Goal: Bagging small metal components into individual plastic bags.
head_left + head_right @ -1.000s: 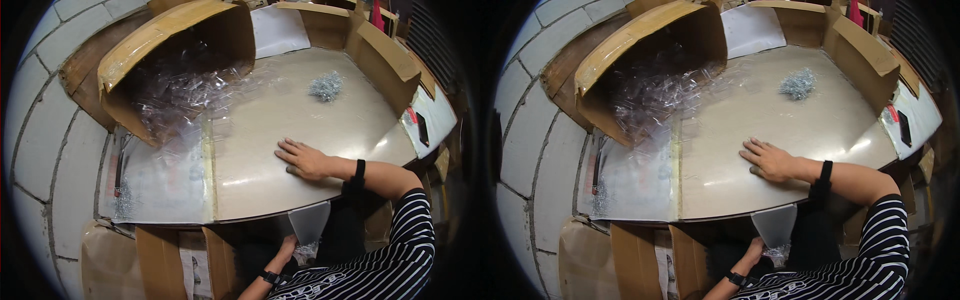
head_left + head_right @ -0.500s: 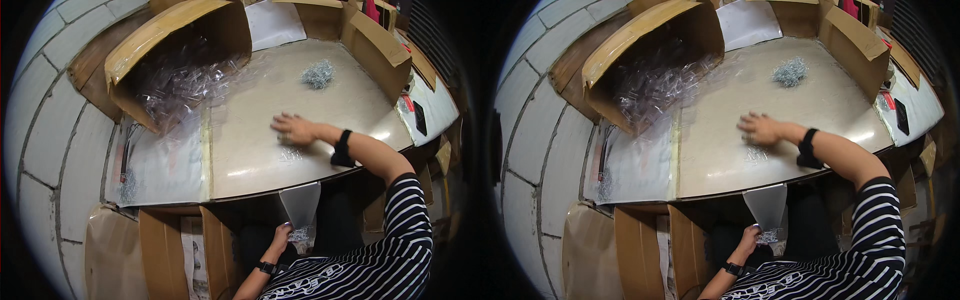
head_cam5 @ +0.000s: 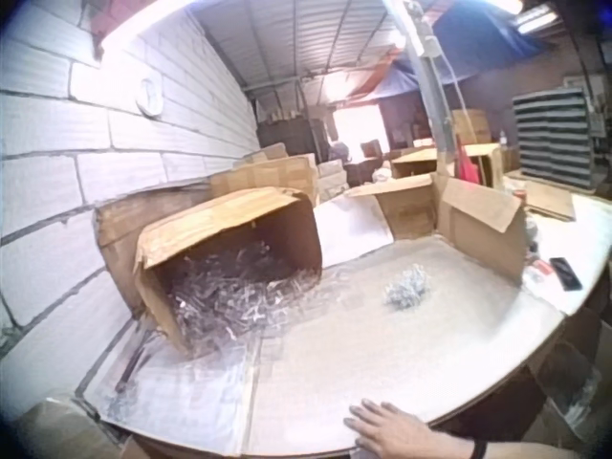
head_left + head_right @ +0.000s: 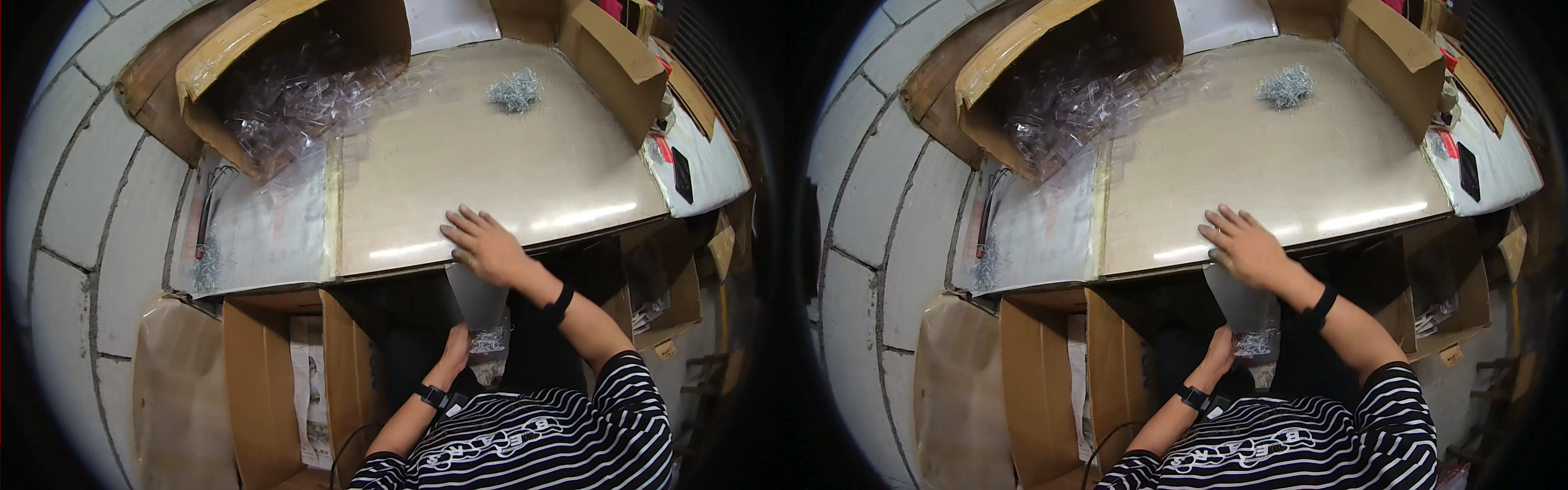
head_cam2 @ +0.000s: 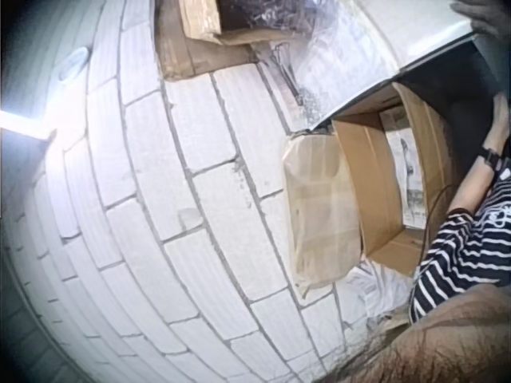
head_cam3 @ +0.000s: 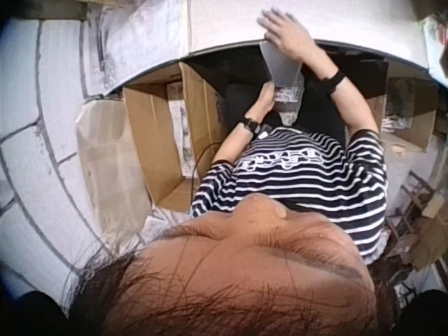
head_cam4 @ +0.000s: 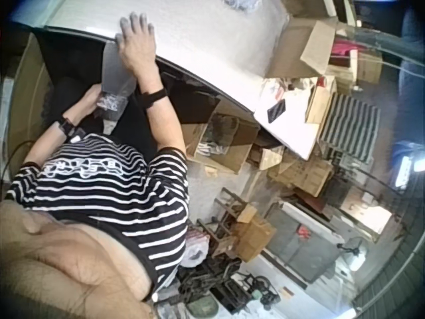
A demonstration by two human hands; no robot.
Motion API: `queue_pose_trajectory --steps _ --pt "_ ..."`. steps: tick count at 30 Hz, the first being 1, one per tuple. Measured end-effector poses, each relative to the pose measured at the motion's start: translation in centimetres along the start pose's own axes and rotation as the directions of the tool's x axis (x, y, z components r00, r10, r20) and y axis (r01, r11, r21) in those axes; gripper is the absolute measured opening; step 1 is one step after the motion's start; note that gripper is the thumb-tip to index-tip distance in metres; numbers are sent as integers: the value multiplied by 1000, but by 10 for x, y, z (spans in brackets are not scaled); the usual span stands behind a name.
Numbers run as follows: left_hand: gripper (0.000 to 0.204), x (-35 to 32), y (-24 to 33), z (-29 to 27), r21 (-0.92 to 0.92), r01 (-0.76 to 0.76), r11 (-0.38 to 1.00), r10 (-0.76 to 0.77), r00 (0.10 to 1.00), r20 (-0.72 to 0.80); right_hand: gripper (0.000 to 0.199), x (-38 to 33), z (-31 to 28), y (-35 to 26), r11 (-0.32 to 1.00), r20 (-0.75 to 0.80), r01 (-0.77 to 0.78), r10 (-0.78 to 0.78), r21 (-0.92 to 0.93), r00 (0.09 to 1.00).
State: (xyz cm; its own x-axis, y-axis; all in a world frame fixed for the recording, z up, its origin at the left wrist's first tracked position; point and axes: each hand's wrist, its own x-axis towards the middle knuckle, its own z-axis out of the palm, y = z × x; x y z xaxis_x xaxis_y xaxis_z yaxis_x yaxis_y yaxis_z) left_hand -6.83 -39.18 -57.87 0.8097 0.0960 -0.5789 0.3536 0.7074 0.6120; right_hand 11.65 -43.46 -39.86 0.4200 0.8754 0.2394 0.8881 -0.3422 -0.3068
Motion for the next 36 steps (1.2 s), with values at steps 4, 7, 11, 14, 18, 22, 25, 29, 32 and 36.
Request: queue_pose_trajectory --steps 4,7,11,14,18,22,25,29,32,36 --pt "32 8 -14 -2 -159 -75 984 66 996 -62 44 -58 7 -41 997 -85 34 -27 76 996" --pt "34 -11 4 10 -123 -50 991 50 999 -2 35 -105 -2 -49 966 -72 11 8 257 997" --pt "38 -13 8 -3 -35 25 999 -24 999 35 25 -136 -10 -36 890 -20 -123 146 439 989" --pt "44 -31 13 -3 -2 37 999 -37 998 48 22 -152 -12 -25 852 23 -239 258 467 966" --pt "46 -65 41 11 84 -35 996 27 995 101 28 -151 -8 -29 703 271 -435 340 562 900" --pt "44 -89 79 45 183 -171 968 153 983 105 35 -143 14 -41 413 391 -469 262 781 882" --pt "40 -92 85 55 217 -194 957 169 977 129 28 -127 -1 -58 504 246 -358 277 786 929" --pt "39 -86 79 59 180 -160 971 159 987 20 19 -128 20 -55 913 -269 36 82 407 960" --pt "39 -82 74 49 162 -170 972 172 985 3 22 -129 18 -60 953 -329 209 -128 222 935" --pt "36 -73 71 50 -16 -130 991 129 991 -36 32 -132 16 -54 940 -73 206 -193 272 978"
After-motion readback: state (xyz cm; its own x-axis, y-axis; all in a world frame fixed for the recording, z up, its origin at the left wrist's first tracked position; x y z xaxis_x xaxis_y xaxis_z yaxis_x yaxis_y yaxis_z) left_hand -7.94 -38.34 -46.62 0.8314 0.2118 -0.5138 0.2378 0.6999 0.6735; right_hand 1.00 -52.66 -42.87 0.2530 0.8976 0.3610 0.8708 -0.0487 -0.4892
